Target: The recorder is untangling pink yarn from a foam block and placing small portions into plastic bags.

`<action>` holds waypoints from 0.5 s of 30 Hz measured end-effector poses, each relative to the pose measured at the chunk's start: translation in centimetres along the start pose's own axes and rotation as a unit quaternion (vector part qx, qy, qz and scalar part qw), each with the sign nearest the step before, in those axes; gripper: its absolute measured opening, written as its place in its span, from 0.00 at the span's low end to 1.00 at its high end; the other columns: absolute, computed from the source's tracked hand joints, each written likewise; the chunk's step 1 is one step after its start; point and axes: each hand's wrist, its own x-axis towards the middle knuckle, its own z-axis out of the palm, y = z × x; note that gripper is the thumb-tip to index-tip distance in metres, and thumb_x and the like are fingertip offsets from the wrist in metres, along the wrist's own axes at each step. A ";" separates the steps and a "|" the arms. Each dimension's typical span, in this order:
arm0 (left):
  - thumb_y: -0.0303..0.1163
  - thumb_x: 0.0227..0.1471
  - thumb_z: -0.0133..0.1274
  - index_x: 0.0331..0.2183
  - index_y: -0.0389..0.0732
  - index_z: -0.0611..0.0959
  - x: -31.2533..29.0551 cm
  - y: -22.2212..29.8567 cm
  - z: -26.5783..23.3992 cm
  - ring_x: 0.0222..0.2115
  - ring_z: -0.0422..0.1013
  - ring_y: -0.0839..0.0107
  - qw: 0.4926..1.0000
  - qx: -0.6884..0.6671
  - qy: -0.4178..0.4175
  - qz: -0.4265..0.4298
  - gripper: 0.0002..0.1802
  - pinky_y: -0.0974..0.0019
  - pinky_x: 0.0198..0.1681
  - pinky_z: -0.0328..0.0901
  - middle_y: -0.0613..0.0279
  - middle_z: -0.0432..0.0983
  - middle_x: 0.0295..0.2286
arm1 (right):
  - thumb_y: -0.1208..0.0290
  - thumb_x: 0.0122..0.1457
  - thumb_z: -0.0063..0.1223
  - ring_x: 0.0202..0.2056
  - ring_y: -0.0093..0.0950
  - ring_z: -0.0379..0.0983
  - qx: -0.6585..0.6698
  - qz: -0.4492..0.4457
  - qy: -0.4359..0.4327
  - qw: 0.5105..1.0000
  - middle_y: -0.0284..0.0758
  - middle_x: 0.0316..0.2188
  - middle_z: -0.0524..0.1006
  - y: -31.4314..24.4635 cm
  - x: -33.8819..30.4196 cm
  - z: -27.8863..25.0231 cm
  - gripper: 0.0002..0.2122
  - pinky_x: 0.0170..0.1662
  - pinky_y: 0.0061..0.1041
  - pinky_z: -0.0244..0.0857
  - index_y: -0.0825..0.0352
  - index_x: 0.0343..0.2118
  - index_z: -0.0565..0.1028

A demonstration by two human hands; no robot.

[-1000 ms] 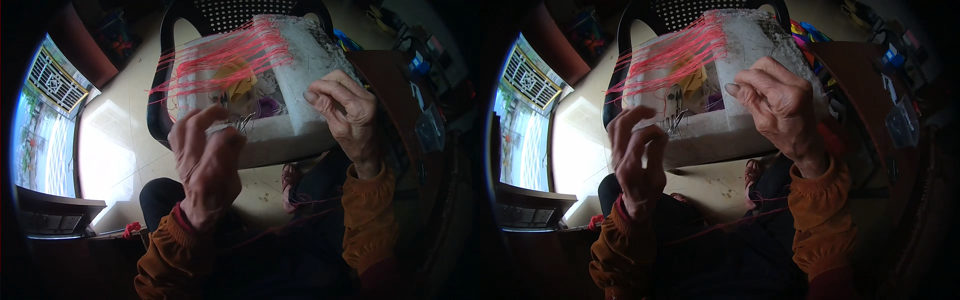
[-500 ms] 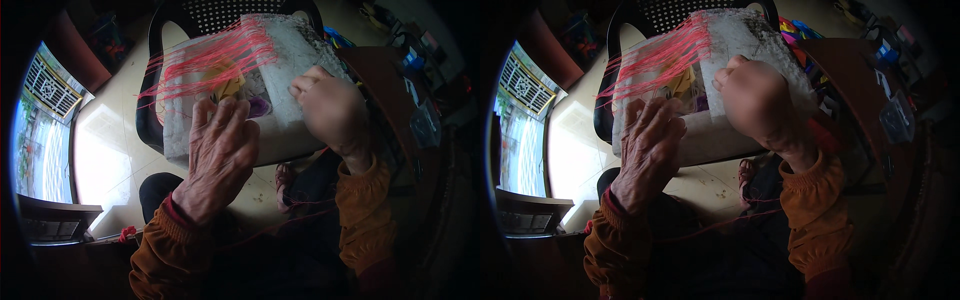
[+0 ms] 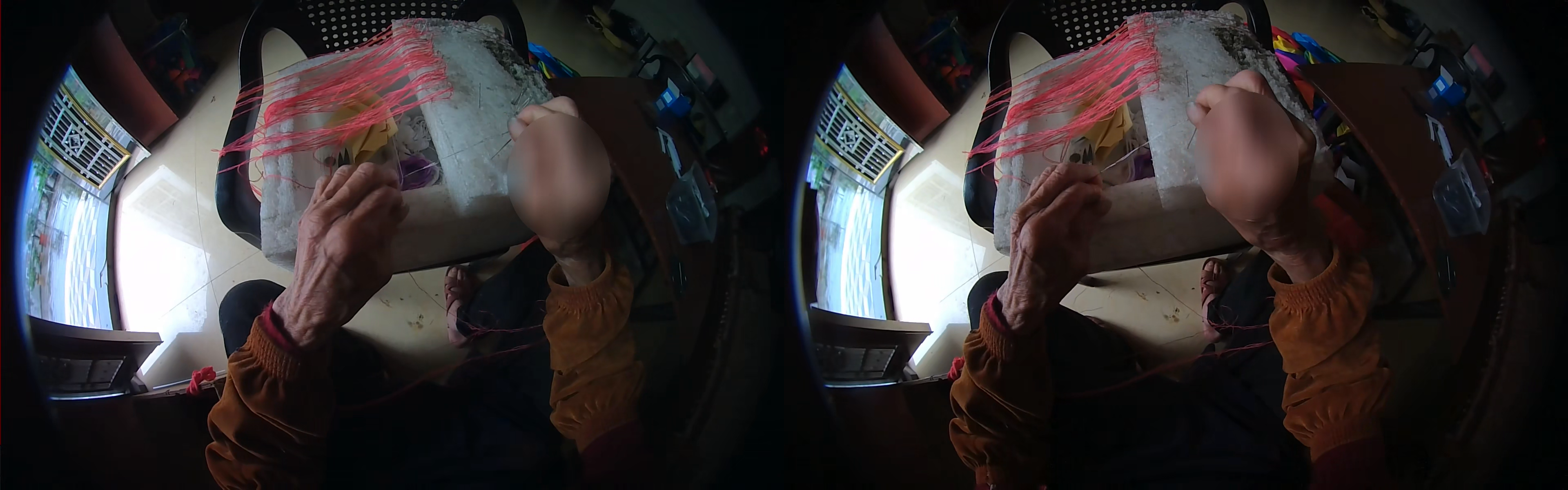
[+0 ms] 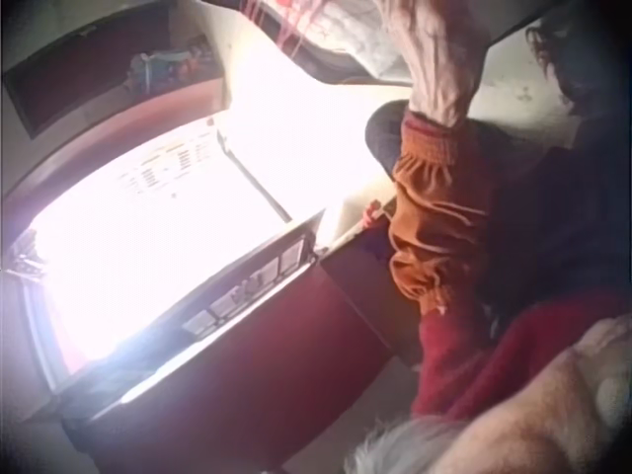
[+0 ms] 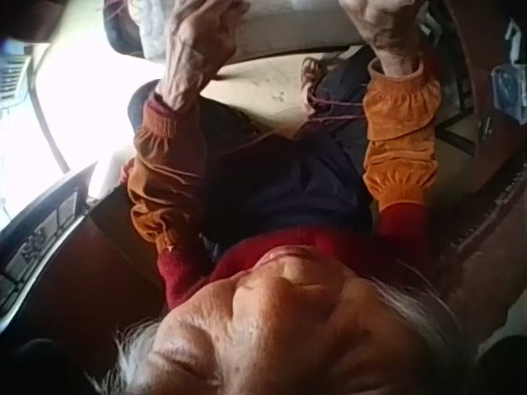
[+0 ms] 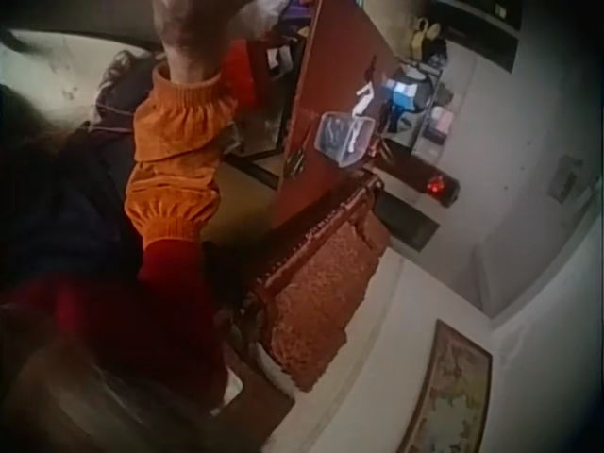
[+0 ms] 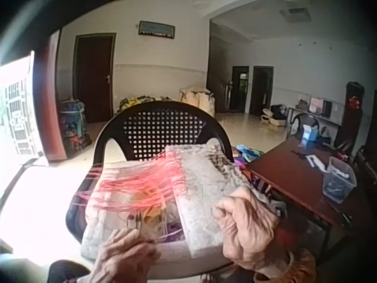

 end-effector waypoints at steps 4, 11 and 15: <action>0.17 0.36 0.52 0.26 0.35 0.74 -0.2 0.1 -0.1 0.30 0.68 0.59 0.998 -0.053 0.027 -0.023 0.08 0.62 0.34 0.63 0.57 0.69 0.29 | 0.82 0.54 0.49 0.18 0.23 0.64 -0.008 -0.011 0.008 1.000 0.36 0.20 0.66 0.2 -0.2 0.2 0.01 0.21 0.20 0.59 0.73 0.29 0.69; 0.17 0.40 0.52 0.26 0.33 0.74 -0.4 0.6 -0.3 0.30 0.70 0.58 0.991 -0.093 0.034 -0.092 0.06 0.64 0.33 0.66 0.55 0.70 0.29 | 0.83 0.53 0.49 0.19 0.24 0.66 -0.018 -0.041 0.002 0.999 0.36 0.21 0.67 -0.2 0.8 -0.2 0.02 0.22 0.20 0.60 0.72 0.30 0.69; 0.17 0.41 0.52 0.26 0.33 0.75 -0.1 0.9 -0.1 0.29 0.71 0.59 0.987 -0.115 0.061 -0.090 0.05 0.65 0.33 0.66 0.54 0.70 0.29 | 0.83 0.52 0.50 0.21 0.26 0.67 -0.057 -0.135 -0.009 0.989 0.36 0.22 0.67 1.0 1.5 -0.7 0.03 0.22 0.21 0.61 0.72 0.30 0.69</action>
